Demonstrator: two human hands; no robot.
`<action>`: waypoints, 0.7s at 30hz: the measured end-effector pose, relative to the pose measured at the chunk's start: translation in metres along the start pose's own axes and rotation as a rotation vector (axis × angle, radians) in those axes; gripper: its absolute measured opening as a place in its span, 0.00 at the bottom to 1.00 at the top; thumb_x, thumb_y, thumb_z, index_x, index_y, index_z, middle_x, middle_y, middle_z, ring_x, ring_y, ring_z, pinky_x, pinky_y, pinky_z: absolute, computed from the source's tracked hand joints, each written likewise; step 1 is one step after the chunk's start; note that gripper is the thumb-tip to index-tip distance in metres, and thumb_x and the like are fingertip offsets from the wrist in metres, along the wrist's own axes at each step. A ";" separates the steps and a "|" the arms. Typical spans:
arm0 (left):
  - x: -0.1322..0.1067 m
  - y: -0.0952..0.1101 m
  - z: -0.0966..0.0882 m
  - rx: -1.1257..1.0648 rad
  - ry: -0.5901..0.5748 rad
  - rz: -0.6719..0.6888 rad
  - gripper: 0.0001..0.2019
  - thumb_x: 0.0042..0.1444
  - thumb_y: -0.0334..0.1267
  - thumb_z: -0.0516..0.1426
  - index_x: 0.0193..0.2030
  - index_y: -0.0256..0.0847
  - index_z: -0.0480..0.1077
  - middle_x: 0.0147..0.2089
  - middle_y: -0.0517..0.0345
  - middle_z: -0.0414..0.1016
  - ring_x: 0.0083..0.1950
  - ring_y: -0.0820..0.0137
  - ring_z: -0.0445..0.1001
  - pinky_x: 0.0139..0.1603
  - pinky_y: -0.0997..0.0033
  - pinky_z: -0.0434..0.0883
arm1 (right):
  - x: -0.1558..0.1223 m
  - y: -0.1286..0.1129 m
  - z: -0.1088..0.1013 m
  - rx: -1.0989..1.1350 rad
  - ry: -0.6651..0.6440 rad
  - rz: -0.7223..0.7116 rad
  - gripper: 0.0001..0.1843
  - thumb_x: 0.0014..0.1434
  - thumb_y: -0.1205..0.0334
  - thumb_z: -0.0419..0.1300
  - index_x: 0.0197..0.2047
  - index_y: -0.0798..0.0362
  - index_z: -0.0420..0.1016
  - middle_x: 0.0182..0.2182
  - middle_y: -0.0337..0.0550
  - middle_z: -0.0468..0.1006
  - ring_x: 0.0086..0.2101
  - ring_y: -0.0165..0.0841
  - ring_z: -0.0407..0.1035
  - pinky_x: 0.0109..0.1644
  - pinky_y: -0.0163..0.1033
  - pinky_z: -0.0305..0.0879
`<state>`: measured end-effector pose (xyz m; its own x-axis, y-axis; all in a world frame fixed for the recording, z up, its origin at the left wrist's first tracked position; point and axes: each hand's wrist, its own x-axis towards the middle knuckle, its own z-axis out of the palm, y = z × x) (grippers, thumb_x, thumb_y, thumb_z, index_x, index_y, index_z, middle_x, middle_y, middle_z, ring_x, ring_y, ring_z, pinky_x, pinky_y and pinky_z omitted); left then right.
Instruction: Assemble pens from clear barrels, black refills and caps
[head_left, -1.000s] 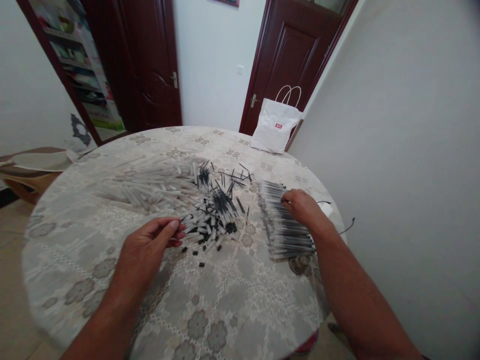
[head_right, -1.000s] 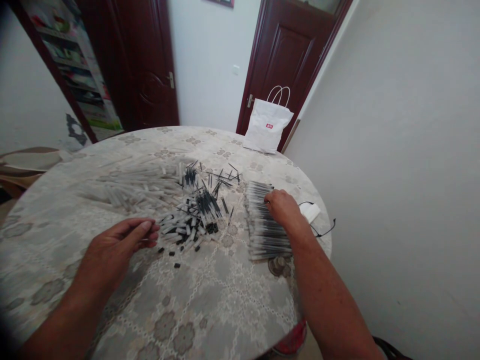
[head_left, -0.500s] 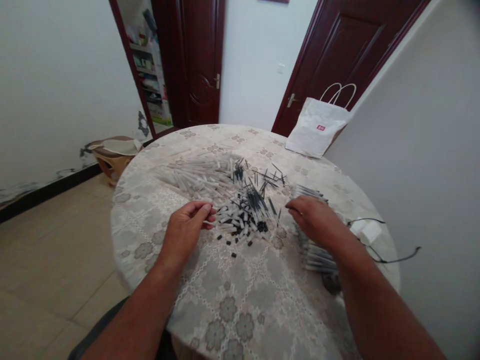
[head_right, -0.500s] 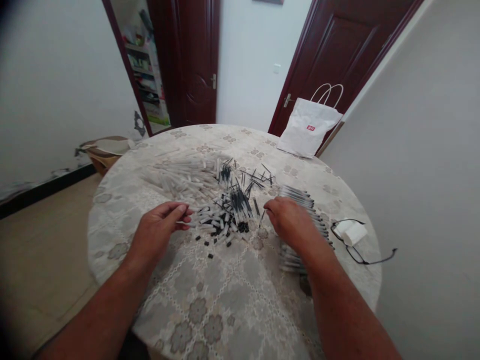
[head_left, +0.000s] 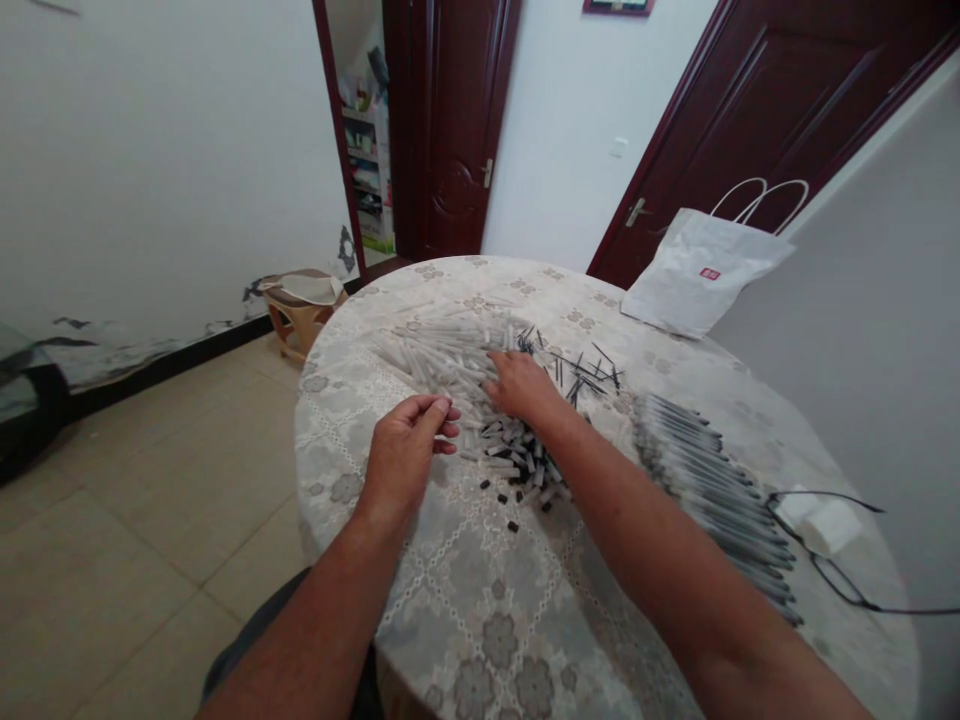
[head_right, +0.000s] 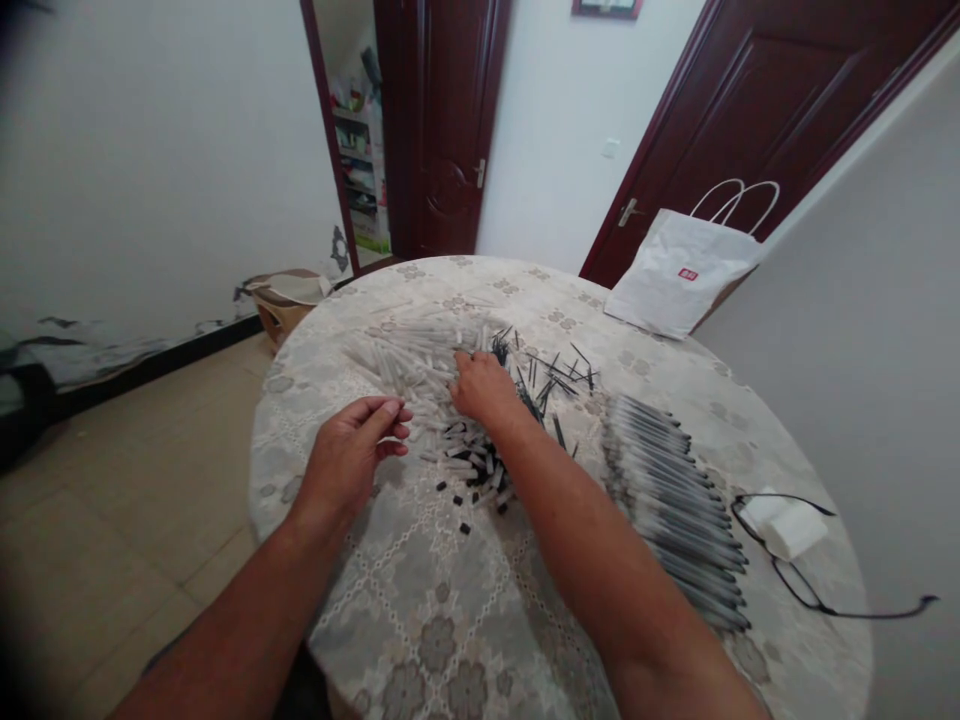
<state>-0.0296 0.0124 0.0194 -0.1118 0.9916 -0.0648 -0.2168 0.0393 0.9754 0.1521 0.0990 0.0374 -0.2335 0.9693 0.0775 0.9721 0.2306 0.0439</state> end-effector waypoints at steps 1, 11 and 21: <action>0.000 0.001 0.000 -0.002 -0.003 -0.002 0.20 0.51 0.53 0.65 0.41 0.37 0.77 0.39 0.48 0.81 0.33 0.68 0.76 0.29 0.70 0.75 | 0.008 0.000 0.003 -0.024 -0.022 0.006 0.27 0.69 0.55 0.53 0.68 0.58 0.60 0.58 0.61 0.71 0.58 0.47 0.65 0.62 0.48 0.60; -0.002 0.000 -0.002 -0.022 -0.024 0.008 0.17 0.55 0.51 0.64 0.39 0.37 0.77 0.38 0.49 0.80 0.33 0.68 0.75 0.28 0.71 0.74 | 0.026 -0.005 0.019 -0.097 -0.113 -0.005 0.22 0.69 0.57 0.51 0.61 0.60 0.64 0.57 0.64 0.71 0.57 0.48 0.69 0.60 0.46 0.64; 0.046 -0.005 -0.038 0.688 0.341 0.370 0.21 0.61 0.45 0.57 0.59 0.41 0.74 0.60 0.45 0.76 0.61 0.53 0.74 0.63 0.51 0.69 | 0.005 0.003 0.013 -0.134 -0.176 0.012 0.19 0.67 0.61 0.51 0.59 0.59 0.64 0.50 0.62 0.78 0.50 0.46 0.76 0.52 0.45 0.70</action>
<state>-0.0707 0.0526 0.0031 -0.3689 0.8687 0.3307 0.5164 -0.1042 0.8500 0.1546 0.1053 0.0248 -0.2022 0.9746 -0.0958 0.9601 0.2166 0.1770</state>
